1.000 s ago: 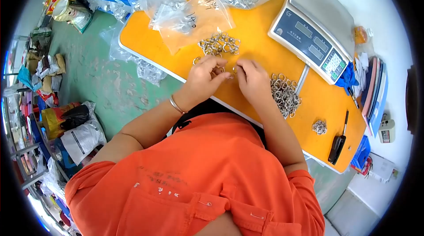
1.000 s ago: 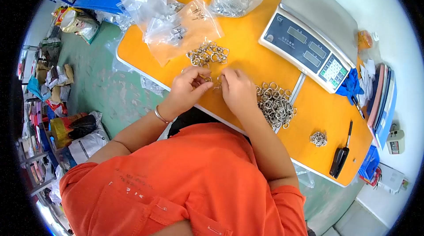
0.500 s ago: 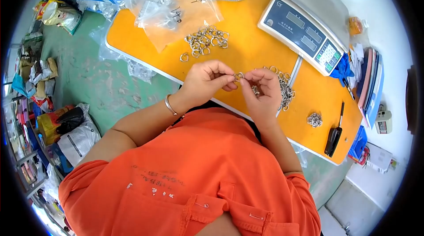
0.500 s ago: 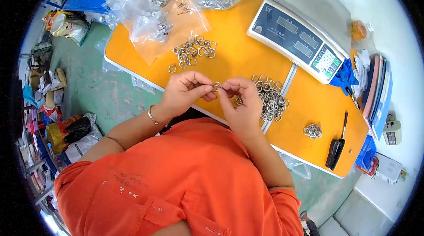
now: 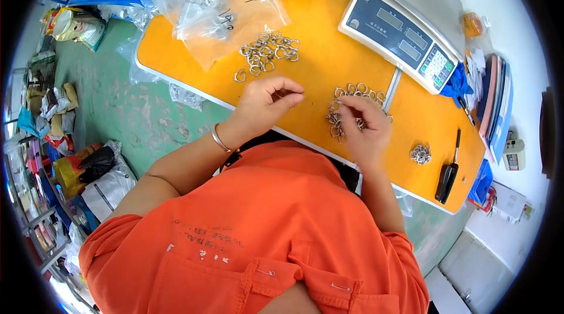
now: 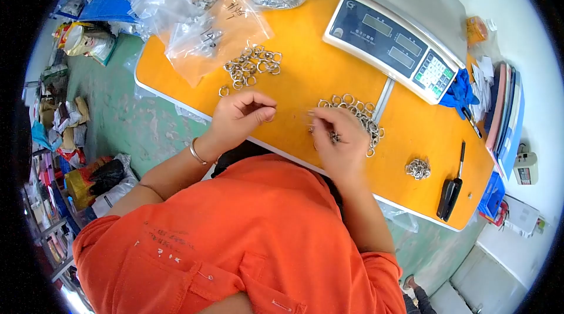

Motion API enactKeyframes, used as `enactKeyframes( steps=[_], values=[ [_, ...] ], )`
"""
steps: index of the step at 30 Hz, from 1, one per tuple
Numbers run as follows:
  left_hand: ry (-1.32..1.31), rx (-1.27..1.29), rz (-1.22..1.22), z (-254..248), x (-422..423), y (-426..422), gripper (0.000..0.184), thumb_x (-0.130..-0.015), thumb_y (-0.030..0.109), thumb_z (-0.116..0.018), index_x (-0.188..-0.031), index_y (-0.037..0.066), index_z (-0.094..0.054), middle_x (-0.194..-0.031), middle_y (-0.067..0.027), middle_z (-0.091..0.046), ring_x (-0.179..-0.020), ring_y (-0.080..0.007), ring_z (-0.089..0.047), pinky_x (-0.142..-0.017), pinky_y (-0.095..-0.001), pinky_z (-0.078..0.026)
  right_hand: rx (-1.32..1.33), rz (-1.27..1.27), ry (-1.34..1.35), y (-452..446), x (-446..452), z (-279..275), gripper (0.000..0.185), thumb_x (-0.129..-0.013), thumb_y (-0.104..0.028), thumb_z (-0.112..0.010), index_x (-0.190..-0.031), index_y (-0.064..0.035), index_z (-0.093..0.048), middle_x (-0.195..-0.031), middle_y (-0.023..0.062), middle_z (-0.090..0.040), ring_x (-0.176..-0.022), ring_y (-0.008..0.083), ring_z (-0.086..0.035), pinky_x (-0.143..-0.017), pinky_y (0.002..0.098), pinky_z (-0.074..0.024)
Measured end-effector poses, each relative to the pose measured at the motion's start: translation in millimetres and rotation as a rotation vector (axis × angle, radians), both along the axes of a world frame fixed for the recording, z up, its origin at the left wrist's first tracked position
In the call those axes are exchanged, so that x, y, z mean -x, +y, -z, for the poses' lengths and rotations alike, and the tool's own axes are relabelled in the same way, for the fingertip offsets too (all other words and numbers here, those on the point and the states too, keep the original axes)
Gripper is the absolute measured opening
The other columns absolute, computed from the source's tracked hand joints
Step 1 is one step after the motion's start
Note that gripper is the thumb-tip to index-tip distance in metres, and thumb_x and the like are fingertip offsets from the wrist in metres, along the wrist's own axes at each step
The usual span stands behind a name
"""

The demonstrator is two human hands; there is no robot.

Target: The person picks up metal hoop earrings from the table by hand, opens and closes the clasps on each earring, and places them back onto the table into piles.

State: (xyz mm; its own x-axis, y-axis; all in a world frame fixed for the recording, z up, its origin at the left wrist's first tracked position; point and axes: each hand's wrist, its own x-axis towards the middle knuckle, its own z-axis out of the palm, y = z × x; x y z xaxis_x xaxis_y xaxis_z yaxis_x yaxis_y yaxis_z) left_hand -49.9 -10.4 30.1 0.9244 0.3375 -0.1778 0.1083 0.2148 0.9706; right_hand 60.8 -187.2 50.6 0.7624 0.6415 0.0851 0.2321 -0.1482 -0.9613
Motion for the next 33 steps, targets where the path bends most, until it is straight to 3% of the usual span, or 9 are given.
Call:
enactKeyframes(
  steps=[2,12,15,17,20,24,27,29,33],
  values=[
    [-0.002,-0.699,0.011,1,3,15,0.012,-0.080,0.004,-0.063,-0.092,0.000,-0.061,-0.083,-0.0063,-0.060,-0.070,-0.0137,-0.059,-0.061,-0.0264,-0.048,0.193,0.127,-0.337,-16,-17,1,0.007,-0.079,0.005,-0.060,-0.085,0.0017,-0.062,-0.084,0.0057,-0.059,-0.072,0.0106,-0.057,-0.063,0.0218,-0.0469],
    [-0.098,-1.053,0.012,24,3,7,0.014,-0.070,0.005,-0.068,-0.083,0.003,-0.061,-0.080,-0.0109,-0.052,-0.070,-0.0278,-0.054,-0.064,-0.0319,-0.046,0.352,0.025,-0.693,-18,-24,0,0.012,-0.072,0.004,-0.063,-0.083,0.0022,-0.061,-0.080,0.0141,-0.056,-0.070,0.0294,-0.056,-0.062,0.0340,-0.0466],
    [-0.044,-0.971,0.029,20,1,6,0.011,-0.073,0.003,-0.067,-0.081,0.001,-0.060,-0.077,-0.0082,-0.057,-0.069,-0.0211,-0.058,-0.063,-0.0290,-0.048,0.223,-0.044,-0.632,0,-14,9,0.013,-0.072,0.000,-0.066,-0.085,0.0007,-0.062,-0.083,0.0137,-0.057,-0.070,0.0269,-0.058,-0.060,0.0315,-0.0470],
    [0.151,-0.279,0.026,16,-1,-1,0.008,-0.077,0.000,-0.066,-0.081,-0.001,-0.060,-0.078,-0.0052,-0.062,-0.070,-0.0122,-0.060,-0.062,-0.0249,-0.050,0.182,-0.104,-0.382,12,4,-2,0.013,-0.073,-0.001,-0.067,-0.085,0.0001,-0.062,-0.083,0.0129,-0.058,-0.070,0.0247,-0.058,-0.060,0.0301,-0.0472],
    [0.007,0.094,0.017,8,0,-7,0.007,-0.079,-0.001,-0.065,-0.083,-0.002,-0.059,-0.083,-0.0047,-0.064,-0.071,-0.0076,-0.060,-0.062,-0.0220,-0.050,0.117,-0.169,-0.132,19,13,-5,0.012,-0.075,-0.003,-0.067,-0.086,-0.0005,-0.063,-0.081,0.0109,-0.061,-0.068,0.0207,-0.059,-0.059,0.0275,-0.0475],
    [-0.031,0.160,0.042,3,3,-6,0.012,-0.079,0.001,-0.066,-0.088,-0.001,-0.059,-0.081,-0.0036,-0.064,-0.073,-0.0086,-0.060,-0.064,-0.0229,-0.050,0.075,-0.139,-0.033,16,15,-4,0.009,-0.077,-0.001,-0.066,-0.086,-0.0002,-0.063,-0.076,0.0075,-0.062,-0.065,0.0151,-0.058,-0.057,0.0238,-0.0462],
    [0.004,-0.347,0.075,0,4,3,0.020,-0.074,0.000,-0.069,-0.092,0.000,-0.059,-0.086,-0.0065,-0.062,-0.072,-0.0137,-0.061,-0.065,-0.0245,-0.050,0.061,-0.099,0.053,10,12,-2,0.008,-0.078,-0.001,-0.065,-0.085,-0.0001,-0.064,-0.075,0.0067,-0.062,-0.063,0.0121,-0.057,-0.056,0.0221,-0.0450],
    [-0.055,-1.206,-0.057,5,3,13,0.027,-0.068,0.001,-0.072,-0.092,0.002,-0.060,-0.091,-0.0100,-0.058,-0.070,-0.0212,-0.059,-0.064,-0.0278,-0.048,0.033,-0.075,0.090,6,11,-2,0.007,-0.078,-0.001,-0.065,-0.085,-0.0002,-0.064,-0.075,0.0064,-0.062,-0.062,0.0107,-0.056,-0.055,0.0214,-0.0444],
    [0.032,-1.002,0.005,30,8,19,0.028,-0.066,0.003,-0.071,-0.091,0.002,-0.059,-0.086,-0.0117,-0.055,-0.066,-0.0250,-0.056,-0.060,-0.0304,-0.046,0.087,-0.019,0.074,-5,4,-5,0.007,-0.080,-0.001,-0.064,-0.086,0.0000,-0.064,-0.076,0.0039,-0.062,-0.064,0.0077,-0.056,-0.057,0.0200,-0.0447]
  ],
)
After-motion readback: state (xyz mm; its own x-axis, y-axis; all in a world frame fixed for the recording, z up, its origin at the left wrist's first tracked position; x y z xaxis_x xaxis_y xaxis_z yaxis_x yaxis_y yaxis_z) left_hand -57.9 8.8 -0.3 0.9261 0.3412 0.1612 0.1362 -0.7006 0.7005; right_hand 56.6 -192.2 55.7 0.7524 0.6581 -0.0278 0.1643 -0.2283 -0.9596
